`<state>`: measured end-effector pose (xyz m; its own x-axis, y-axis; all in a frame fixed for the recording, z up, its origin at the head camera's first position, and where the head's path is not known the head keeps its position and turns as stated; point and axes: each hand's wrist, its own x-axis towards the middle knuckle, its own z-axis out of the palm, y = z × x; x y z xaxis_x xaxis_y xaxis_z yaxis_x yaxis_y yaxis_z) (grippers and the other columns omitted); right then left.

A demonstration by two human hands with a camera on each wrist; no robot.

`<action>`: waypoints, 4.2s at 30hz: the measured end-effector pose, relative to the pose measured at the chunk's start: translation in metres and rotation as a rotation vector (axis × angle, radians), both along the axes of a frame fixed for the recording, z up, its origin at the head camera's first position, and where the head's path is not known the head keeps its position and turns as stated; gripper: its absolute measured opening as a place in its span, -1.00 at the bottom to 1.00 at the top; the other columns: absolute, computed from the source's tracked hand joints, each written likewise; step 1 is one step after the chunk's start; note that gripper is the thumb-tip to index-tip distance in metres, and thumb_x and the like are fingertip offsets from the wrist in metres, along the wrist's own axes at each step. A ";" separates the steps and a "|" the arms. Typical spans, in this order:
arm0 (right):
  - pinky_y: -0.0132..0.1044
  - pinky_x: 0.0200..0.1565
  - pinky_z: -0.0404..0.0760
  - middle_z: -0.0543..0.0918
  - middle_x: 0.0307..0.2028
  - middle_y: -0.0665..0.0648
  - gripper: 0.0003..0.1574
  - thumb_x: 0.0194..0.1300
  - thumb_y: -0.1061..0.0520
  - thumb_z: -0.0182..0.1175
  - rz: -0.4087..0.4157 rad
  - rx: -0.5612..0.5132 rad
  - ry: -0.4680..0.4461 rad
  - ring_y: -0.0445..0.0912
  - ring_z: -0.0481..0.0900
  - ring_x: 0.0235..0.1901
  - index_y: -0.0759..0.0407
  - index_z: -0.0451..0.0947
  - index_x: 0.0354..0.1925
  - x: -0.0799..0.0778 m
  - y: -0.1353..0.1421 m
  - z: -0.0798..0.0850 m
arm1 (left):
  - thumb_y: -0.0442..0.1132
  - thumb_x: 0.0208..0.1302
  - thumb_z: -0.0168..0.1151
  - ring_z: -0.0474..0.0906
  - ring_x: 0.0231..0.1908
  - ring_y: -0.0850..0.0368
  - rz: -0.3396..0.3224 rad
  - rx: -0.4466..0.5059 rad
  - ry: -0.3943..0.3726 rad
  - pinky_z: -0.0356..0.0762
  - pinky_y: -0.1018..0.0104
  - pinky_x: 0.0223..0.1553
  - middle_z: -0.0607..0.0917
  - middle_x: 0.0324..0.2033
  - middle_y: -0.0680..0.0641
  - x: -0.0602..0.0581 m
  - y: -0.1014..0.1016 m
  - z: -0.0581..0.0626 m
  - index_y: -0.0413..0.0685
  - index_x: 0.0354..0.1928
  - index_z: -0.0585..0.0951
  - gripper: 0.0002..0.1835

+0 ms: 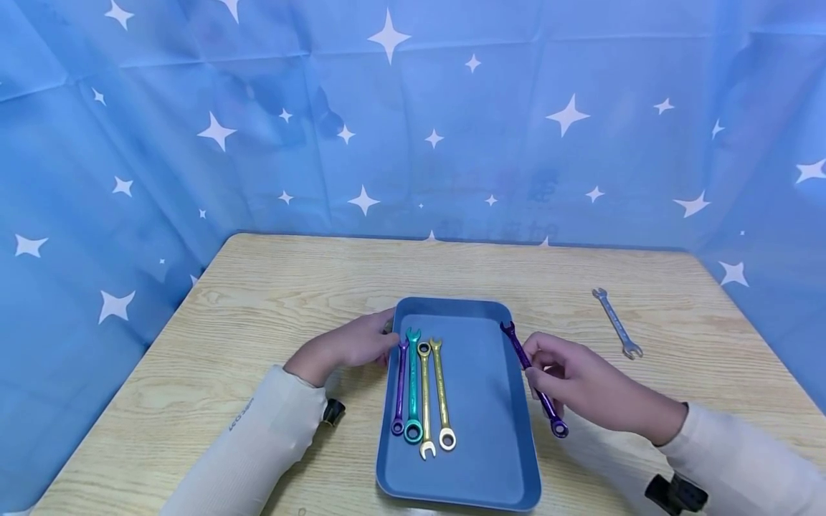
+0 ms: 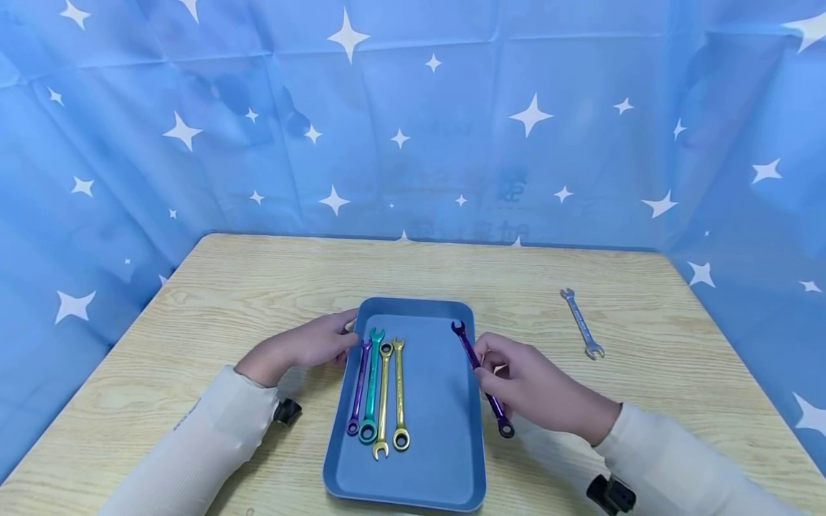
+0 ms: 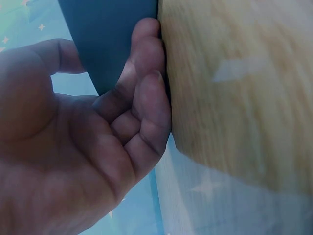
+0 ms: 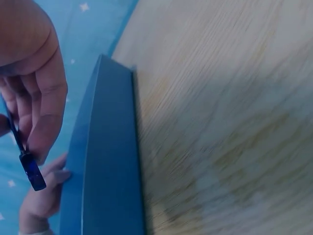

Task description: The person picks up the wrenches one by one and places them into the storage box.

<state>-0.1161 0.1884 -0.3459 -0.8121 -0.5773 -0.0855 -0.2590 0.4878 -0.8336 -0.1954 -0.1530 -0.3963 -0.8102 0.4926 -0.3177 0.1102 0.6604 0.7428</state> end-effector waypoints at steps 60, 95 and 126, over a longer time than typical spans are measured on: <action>-0.06 -0.41 0.71 0.60 -0.46 0.12 -0.66 0.30 0.28 0.22 -0.096 -0.125 -0.262 0.04 0.68 -0.57 0.33 0.32 -0.05 -0.010 -0.071 -0.036 | -0.08 0.54 -0.11 0.59 -0.46 0.04 -0.001 0.001 -0.020 0.49 0.17 -0.21 0.66 -0.44 -0.06 0.000 -0.001 0.001 0.29 0.59 0.04 -0.35; -0.19 -0.62 0.62 0.70 -0.57 0.11 -0.76 0.29 0.17 0.32 -0.045 0.090 -0.276 -0.05 0.67 -0.69 0.27 0.45 -0.26 -0.016 -0.083 -0.044 | -0.09 0.55 -0.12 0.61 -0.43 0.06 -0.014 0.016 -0.019 0.49 0.17 -0.14 0.67 -0.45 -0.04 0.000 -0.002 0.002 0.29 0.58 0.08 -0.38; -0.24 -0.68 0.57 0.62 -0.68 0.08 -0.78 0.37 0.11 0.26 0.025 0.183 -0.237 -0.15 0.58 -0.77 0.17 0.46 -0.35 -0.013 -0.083 -0.048 | -0.09 0.55 -0.12 0.59 -0.47 0.05 -0.015 0.018 -0.013 0.52 0.18 -0.23 0.65 -0.47 -0.08 0.000 -0.001 0.000 0.30 0.59 0.05 -0.37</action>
<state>-0.1295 0.1054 -0.3940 -0.7426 -0.5544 -0.3758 -0.0815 0.6316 -0.7710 -0.1956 -0.1537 -0.3962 -0.7986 0.5103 -0.3191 0.1102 0.6452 0.7560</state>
